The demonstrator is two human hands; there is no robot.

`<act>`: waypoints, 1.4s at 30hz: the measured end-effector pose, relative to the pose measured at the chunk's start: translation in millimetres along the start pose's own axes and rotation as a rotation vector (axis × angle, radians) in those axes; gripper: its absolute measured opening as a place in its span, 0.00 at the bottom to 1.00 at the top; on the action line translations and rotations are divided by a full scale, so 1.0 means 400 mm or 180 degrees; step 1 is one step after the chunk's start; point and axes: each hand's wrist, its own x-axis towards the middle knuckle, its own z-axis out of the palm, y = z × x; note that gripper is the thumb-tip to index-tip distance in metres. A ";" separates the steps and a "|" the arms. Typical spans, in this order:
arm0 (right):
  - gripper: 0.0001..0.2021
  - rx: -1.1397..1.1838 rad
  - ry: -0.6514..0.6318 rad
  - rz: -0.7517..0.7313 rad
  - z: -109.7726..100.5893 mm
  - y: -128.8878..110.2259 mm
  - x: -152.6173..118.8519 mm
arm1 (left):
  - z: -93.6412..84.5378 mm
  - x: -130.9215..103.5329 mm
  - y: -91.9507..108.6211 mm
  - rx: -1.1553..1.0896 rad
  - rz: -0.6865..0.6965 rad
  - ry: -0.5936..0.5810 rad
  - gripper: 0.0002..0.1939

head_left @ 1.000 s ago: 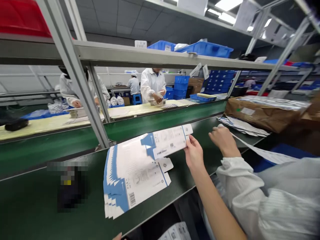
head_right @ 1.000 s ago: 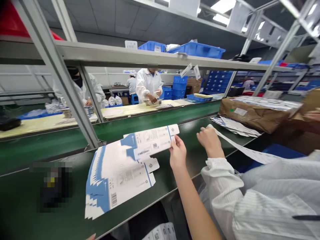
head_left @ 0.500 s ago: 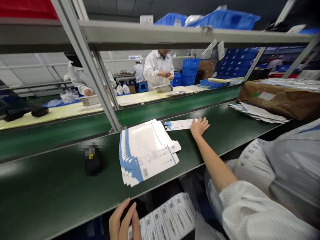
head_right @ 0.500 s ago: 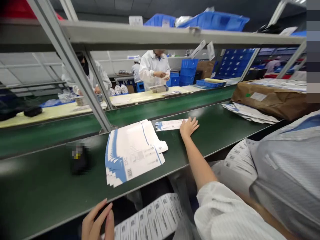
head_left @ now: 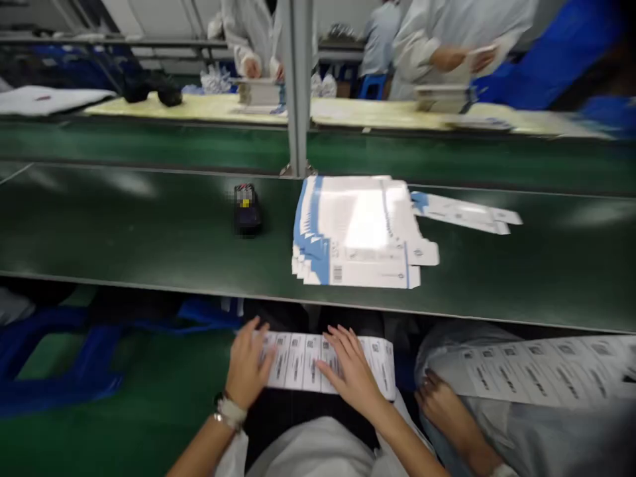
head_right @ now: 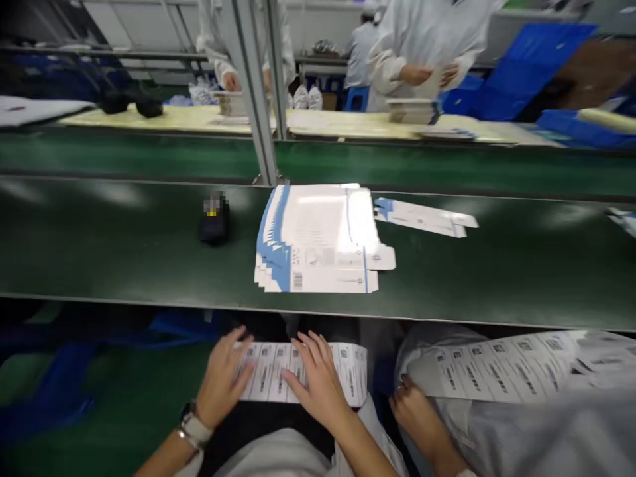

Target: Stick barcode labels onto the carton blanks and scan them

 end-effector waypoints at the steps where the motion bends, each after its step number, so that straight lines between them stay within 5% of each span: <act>1: 0.22 -0.0056 -0.0336 0.0113 0.027 0.007 0.002 | -0.001 -0.026 -0.045 0.0014 -0.0666 0.0071 0.18; 5: 0.28 -0.0034 -0.1108 0.0287 0.135 -0.003 0.098 | 0.003 -0.111 -0.143 0.0116 -0.1731 0.0035 0.24; 10: 0.19 0.0389 -0.2342 0.0509 0.266 -0.049 0.222 | 0.050 -0.120 -0.069 0.0010 -0.2027 -0.0290 0.26; 17: 0.10 0.0921 -0.2909 0.0887 0.343 0.020 0.245 | 0.082 -0.061 -0.034 0.0285 -0.2768 -0.0539 0.22; 30: 0.07 0.1342 -0.3026 0.1437 0.301 -0.041 0.305 | 0.076 -0.038 -0.062 0.0535 -0.2352 -0.0489 0.15; 38: 0.13 0.1584 -0.3038 0.1573 0.274 -0.033 0.308 | 0.064 -0.049 -0.066 0.0704 -0.1727 -0.0079 0.15; 42: 0.14 0.1651 -0.3106 0.1629 0.270 -0.039 0.323 | 0.065 -0.059 -0.074 0.1165 -0.1177 0.0407 0.15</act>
